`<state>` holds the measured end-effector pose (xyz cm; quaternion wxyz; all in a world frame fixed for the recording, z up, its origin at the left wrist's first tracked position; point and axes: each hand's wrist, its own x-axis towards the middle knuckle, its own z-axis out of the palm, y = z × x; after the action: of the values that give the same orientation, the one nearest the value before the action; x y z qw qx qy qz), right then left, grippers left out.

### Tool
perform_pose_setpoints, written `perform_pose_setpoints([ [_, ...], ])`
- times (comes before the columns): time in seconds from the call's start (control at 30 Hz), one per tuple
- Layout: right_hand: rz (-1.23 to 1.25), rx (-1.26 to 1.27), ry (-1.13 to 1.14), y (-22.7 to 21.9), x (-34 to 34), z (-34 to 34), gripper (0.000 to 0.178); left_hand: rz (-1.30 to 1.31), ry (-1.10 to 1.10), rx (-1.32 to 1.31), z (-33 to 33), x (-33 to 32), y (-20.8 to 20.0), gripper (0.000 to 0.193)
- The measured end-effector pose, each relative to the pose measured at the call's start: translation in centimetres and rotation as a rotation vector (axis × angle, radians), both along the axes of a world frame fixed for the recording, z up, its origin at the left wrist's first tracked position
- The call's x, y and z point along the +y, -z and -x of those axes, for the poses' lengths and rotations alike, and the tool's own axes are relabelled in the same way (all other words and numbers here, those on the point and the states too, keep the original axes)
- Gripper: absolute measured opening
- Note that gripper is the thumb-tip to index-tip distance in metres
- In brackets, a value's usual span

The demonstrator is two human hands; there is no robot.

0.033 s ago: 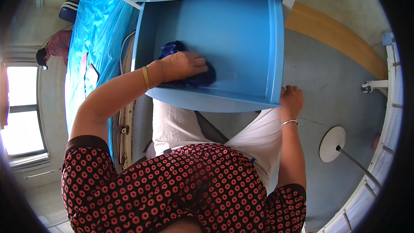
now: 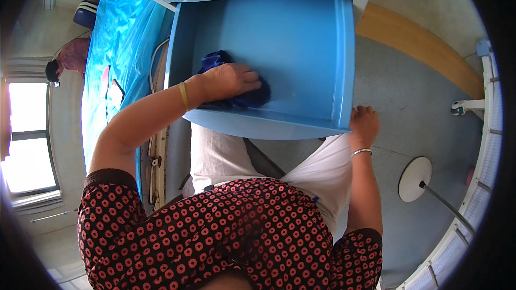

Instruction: The person wipes the interior and exterior edges of a blue plastic drawer using a blue cloth.

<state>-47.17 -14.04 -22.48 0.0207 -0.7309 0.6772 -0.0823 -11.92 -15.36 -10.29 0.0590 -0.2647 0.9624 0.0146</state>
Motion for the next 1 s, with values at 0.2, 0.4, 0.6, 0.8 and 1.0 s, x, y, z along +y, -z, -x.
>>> perform_pose_setpoints([
  [0.2,-0.039,0.024,0.004,-0.5,-0.2,-0.4,0.021,0.154,-0.052,-0.047,3.7,-1.2,0.5,0.021],
  [0.4,-0.092,0.022,0.042,-0.5,0.0,-0.1,0.023,0.063,0.002,0.057,0.1,0.4,-0.1,0.020],
  [0.6,-0.094,0.004,0.037,-0.7,-0.3,-0.4,0.024,0.061,0.030,-0.021,0.9,-0.5,-0.6,0.022],
  [0.8,-0.051,0.039,0.004,-0.2,-0.3,-0.1,0.024,0.119,-0.004,-0.063,3.1,-1.7,0.4,0.021],
  [1.0,-0.054,0.001,0.023,-0.4,-0.1,0.0,0.024,0.003,-0.023,-0.026,0.1,0.1,-0.2,0.019],
])
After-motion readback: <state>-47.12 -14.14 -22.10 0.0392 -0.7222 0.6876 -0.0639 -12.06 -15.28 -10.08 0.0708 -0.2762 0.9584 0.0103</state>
